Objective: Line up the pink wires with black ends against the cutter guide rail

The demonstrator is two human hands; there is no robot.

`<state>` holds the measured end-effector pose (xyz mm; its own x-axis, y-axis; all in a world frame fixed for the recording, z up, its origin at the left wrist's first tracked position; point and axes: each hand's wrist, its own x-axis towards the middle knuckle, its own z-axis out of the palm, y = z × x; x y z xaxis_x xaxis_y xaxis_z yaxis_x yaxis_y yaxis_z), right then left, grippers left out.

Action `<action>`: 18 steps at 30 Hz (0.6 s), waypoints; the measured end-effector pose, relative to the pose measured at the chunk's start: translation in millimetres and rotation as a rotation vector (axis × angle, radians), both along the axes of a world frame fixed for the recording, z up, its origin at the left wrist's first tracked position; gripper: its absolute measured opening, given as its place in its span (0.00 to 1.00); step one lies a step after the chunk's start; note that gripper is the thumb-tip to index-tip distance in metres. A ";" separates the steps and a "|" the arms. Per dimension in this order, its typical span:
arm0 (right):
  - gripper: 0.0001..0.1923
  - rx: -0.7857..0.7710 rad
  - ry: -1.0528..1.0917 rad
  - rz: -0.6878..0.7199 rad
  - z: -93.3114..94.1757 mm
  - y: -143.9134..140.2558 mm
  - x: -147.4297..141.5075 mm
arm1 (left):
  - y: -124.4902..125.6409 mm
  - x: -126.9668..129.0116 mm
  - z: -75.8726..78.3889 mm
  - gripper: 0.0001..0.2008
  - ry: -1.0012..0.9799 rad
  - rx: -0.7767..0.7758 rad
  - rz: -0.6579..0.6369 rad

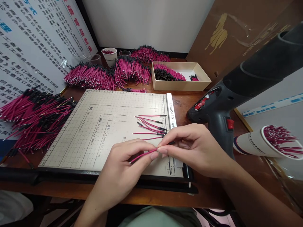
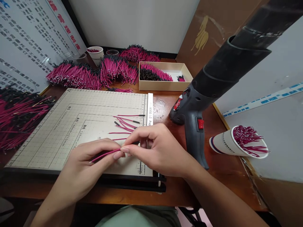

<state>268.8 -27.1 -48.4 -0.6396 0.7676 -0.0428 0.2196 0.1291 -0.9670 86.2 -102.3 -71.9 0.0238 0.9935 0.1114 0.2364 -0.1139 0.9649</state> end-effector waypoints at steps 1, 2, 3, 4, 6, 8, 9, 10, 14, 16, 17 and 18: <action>0.10 -0.003 -0.003 0.008 -0.3 -0.1 -0.6 | 0.2 0.3 0.2 0.06 0.013 0.015 -0.025; 0.09 -0.001 -0.005 0.018 -0.8 -0.2 -0.8 | 0.1 0.5 0.4 0.07 0.025 0.028 -0.038; 0.08 0.005 -0.004 0.028 -1.4 -0.4 -0.8 | -0.1 0.5 0.8 0.07 0.037 0.034 -0.040; 0.07 0.014 -0.002 0.038 -1.9 -0.5 -0.6 | -0.5 0.4 1.1 0.08 0.044 0.038 -0.038; 0.07 0.034 0.005 0.066 -2.9 -0.9 0.3 | -1.7 0.0 1.4 0.09 0.039 0.045 -0.046; 0.06 0.063 0.005 0.100 -3.2 -1.2 1.1 | -2.8 -0.3 1.3 0.09 0.018 0.053 -0.067; 0.06 0.081 0.003 0.114 -2.9 -1.2 1.3 | -3.0 -0.2 1.1 0.09 0.011 0.057 -0.070; 0.06 0.096 -0.003 0.120 -2.3 -1.1 1.4 | -2.9 0.0 0.8 0.09 0.008 0.060 -0.063; 0.06 0.121 -0.015 0.075 1.9 1.0 2.8 | -1.0 1.1 0.1 0.07 -0.020 0.045 0.032; 0.06 0.129 -0.009 0.047 3.8 2.5 4.1 | -0.5 0.2 0.2 0.06 -0.033 0.031 0.072; 0.06 0.133 -0.007 0.038 4.5 3.1 4.6 | -0.7 -0.6 0.3 0.07 -0.031 0.027 0.080; 0.06 0.135 -0.009 0.033 4.9 3.6 4.9 | -1.2 -1.6 0.4 0.07 -0.024 0.023 0.080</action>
